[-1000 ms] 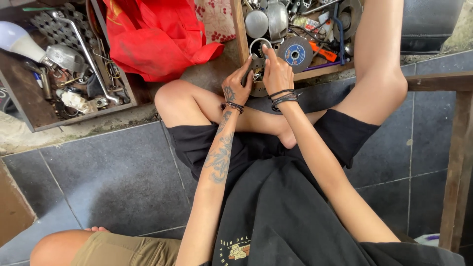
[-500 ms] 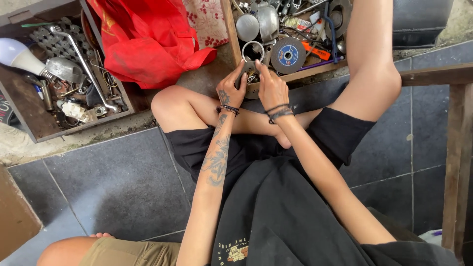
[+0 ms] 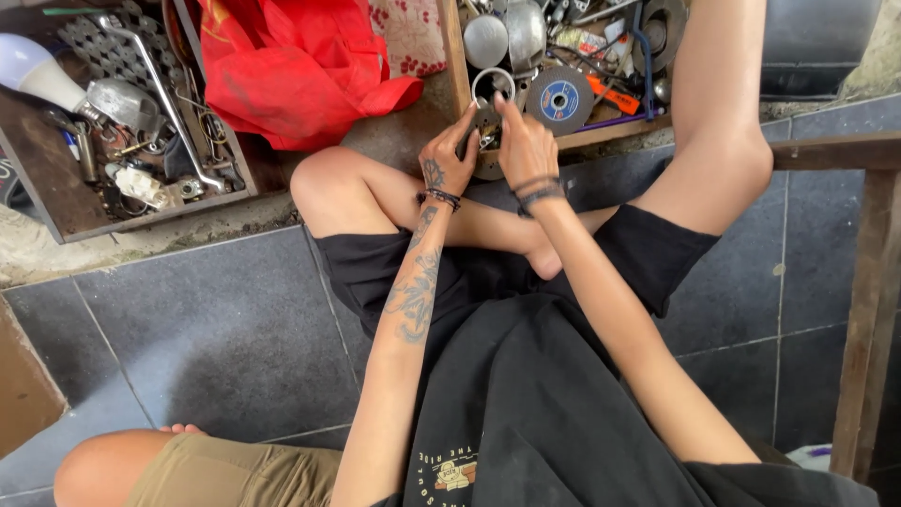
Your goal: Cleaning a motorcycle sprocket using a brush and cleaning fluid while sitting on the floor.
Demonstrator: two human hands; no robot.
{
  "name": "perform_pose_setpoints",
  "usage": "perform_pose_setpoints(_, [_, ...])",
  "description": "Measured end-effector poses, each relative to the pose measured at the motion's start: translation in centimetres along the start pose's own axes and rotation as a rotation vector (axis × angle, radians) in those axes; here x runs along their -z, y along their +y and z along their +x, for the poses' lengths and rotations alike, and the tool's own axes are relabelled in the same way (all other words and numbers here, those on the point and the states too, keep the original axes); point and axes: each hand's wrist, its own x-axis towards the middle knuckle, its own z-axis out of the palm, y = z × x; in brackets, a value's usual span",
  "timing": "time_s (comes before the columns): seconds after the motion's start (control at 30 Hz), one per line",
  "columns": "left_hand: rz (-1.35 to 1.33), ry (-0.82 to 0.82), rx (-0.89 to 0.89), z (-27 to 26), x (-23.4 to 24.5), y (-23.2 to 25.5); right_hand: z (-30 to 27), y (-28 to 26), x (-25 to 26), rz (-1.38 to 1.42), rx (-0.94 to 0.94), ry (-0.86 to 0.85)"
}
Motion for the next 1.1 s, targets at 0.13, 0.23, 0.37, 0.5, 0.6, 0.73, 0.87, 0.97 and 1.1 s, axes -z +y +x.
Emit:
perform_pose_setpoints(0.13, [0.056,0.062,0.035,0.8,1.4,2.7,1.4,-2.7,1.1,-0.043,-0.053,0.040])
perform_pose_setpoints(0.23, [0.003,0.061,0.015,1.0,1.4,2.6,-0.8,-2.7,1.5,0.022,-0.035,0.061])
perform_pose_setpoints(0.37, [0.010,0.044,0.014,0.8,1.6,2.8,1.5,-2.5,0.1,0.000,-0.049,0.049])
perform_pose_setpoints(0.5, [0.028,0.056,0.029,0.8,1.8,3.2,1.3,-2.6,0.4,0.001,-0.050,0.064])
perform_pose_setpoints(0.6, [-0.006,0.060,0.021,0.8,1.7,3.0,-1.6,-2.9,1.5,0.000,-0.038,0.075])
perform_pose_setpoints(0.73, [0.033,0.049,0.032,0.5,1.3,2.6,1.8,-1.8,-0.5,0.027,-0.070,0.078])
perform_pose_setpoints(0.87, [0.021,0.045,0.046,0.8,1.6,2.9,0.6,-3.0,0.8,0.046,-0.073,0.085])
perform_pose_setpoints(0.97, [-0.005,0.045,0.055,0.8,1.4,2.6,-1.4,-2.8,0.9,0.053,-0.041,0.135])
perform_pose_setpoints(1.1, [0.033,0.050,0.042,0.6,1.3,2.4,1.7,-2.0,-0.2,0.035,-0.075,0.096])
